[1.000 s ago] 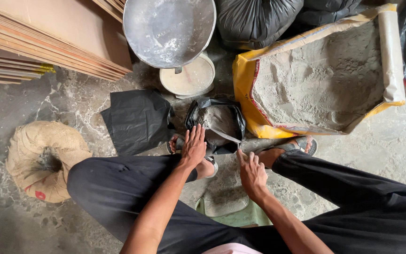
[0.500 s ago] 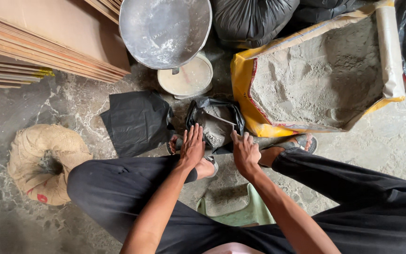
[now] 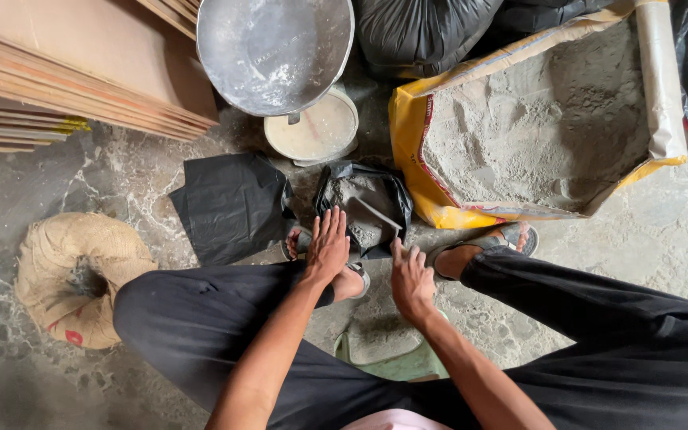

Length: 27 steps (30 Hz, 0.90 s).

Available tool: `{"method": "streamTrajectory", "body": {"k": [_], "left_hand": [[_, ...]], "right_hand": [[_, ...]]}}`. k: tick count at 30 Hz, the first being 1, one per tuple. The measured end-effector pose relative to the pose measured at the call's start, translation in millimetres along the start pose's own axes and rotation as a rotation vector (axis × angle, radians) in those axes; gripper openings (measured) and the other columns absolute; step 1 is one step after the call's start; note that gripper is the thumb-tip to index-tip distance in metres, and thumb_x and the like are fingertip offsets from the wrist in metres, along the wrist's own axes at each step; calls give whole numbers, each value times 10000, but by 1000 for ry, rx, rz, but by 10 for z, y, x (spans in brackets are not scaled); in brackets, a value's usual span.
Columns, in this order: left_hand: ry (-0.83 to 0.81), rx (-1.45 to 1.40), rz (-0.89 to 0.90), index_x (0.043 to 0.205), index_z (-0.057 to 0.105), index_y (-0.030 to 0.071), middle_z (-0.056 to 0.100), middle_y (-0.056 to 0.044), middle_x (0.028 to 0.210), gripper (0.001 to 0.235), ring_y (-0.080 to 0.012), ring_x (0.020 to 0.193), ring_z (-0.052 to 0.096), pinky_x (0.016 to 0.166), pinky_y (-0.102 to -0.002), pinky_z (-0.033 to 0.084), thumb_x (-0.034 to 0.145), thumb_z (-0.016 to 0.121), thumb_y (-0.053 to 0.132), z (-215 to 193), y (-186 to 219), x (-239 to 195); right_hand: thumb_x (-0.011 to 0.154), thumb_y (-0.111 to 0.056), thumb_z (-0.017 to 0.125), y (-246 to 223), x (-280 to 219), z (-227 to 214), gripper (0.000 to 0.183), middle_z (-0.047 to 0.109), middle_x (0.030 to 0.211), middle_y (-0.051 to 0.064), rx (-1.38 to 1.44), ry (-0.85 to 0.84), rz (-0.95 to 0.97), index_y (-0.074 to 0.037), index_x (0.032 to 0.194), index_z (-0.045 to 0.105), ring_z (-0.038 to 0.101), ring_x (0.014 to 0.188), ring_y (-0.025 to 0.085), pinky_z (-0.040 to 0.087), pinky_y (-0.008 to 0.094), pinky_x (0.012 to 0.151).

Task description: The person scoops dry cement from a large bag into a smaller black container using a metal trowel while seated on the ground.

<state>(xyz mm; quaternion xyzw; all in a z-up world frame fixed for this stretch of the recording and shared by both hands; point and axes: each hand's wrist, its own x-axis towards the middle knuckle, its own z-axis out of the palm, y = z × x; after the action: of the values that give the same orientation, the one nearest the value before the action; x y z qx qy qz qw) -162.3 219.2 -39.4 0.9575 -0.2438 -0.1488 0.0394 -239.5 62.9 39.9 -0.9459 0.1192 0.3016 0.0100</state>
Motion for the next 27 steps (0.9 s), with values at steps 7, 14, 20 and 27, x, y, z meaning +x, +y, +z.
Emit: {"method": "streamTrajectory", "body": {"k": [7, 14, 20, 27], "left_hand": [[78, 117, 59, 1362, 331, 4, 336, -174, 1420, 580, -303, 1322, 300, 1111, -461, 125, 847, 451, 242, -43, 5, 17], [209, 173, 113, 1316, 395, -11, 397, -190, 1370, 551, -309, 1294, 341, 1103, -454, 154, 820, 478, 212, -311, 4, 158], [269, 175, 200, 1345, 369, 13, 374, -163, 1394, 497, -283, 1294, 346, 1086, -421, 232, 882, 444, 176, -731, 118, 483], [287, 19, 374, 1314, 426, 25, 425, -156, 1356, 450, -272, 1263, 398, 1073, -405, 246, 892, 437, 181, -1027, 780, 1134]], "right_hand": [[871, -82, 408, 72, -151, 18, 542, 478, 1055, 98, 15, 19, -22, -220, 1384, 305, 499, 935, 231, 499, 330, 625], [773, -112, 515, 509, -451, -216, 705, 503, 1057, 133, 535, -172, 22, -253, 1410, 248, 543, 994, 320, 509, 431, 718], [670, -268, 647, 1080, -894, -811, 648, 649, 1052, 58, 1023, -297, 169, -264, 1294, 471, 593, 945, 227, 423, 305, 797], [757, -420, 632, 1630, -767, -1122, 574, 640, 625, 133, 1325, -202, 412, -150, 1251, 522, 621, 469, 220, 512, 367, 513]]}}
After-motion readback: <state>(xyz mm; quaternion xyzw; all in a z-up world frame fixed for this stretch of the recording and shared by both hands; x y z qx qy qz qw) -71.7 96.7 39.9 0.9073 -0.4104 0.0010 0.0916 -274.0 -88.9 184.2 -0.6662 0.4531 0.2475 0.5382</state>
